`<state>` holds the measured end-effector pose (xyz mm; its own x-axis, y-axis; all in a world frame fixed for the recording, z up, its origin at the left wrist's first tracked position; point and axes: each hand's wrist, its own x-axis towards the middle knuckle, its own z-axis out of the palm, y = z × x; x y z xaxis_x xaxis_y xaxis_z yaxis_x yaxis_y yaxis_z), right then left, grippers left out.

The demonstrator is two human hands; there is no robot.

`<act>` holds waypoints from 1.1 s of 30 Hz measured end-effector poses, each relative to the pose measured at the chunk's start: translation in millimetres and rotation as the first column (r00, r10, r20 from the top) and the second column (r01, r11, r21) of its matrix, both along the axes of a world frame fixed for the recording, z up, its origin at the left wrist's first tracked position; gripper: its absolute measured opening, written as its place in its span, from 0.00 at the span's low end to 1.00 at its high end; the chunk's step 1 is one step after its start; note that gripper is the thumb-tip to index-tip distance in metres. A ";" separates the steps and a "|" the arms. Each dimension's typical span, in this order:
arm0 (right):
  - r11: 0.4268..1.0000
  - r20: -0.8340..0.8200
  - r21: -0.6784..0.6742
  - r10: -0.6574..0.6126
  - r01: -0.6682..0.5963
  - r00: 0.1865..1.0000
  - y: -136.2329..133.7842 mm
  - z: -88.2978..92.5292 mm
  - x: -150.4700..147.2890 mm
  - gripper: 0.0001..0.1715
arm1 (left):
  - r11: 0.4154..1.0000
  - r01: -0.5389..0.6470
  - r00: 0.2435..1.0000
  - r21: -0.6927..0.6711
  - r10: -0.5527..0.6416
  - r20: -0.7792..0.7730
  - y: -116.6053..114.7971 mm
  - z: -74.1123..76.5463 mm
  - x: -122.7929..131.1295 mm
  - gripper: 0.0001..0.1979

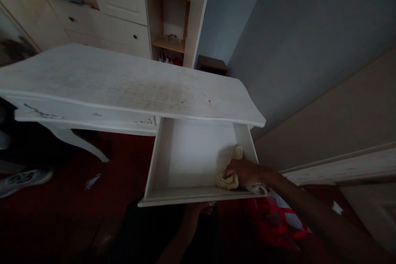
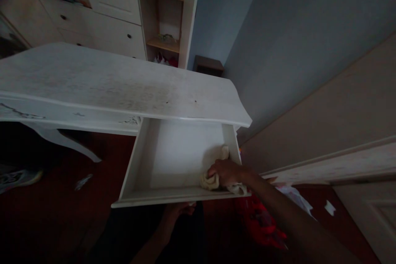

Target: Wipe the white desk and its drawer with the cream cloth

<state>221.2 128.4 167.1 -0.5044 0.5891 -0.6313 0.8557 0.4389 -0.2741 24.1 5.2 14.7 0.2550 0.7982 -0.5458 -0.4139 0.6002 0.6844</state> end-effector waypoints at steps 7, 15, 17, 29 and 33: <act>0.991 0.106 0.096 -0.106 0.096 0.989 0.8 6.3 -14.3 0.29 | 0.998 0.038 0.999 -0.044 -0.040 -0.032 1.1 -9.2 3.6 0.25; 0.868 0.081 0.430 -0.310 0.247 0.947 13.2 -8.7 -6.1 0.29 | 0.995 0.083 0.996 -0.050 -0.085 -0.040 3.3 -16.9 -3.1 0.26; 0.807 0.073 0.519 -0.368 0.280 0.927 19.4 -11.2 -8.0 0.26 | 0.988 0.136 0.989 -0.076 -0.140 -0.042 7.8 -21.8 -4.7 0.26; 0.476 -0.031 0.704 -0.720 0.527 0.693 82.4 -9.3 -35.5 0.21 | 0.975 0.196 0.977 -0.104 -0.204 -0.063 19.5 -36.5 0.7 0.23; 0.444 -0.054 0.686 -0.759 0.576 0.649 95.1 -12.0 -36.0 0.18 | 0.986 0.147 0.986 -0.079 -0.152 -0.073 9.4 -29.5 -4.7 0.25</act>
<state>185.2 223.5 155.1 0.3253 0.9452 -0.0265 0.9446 -0.3235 0.0557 19.4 14.6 -14.7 0.3224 0.7113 -0.6246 -0.2623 0.7011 0.6630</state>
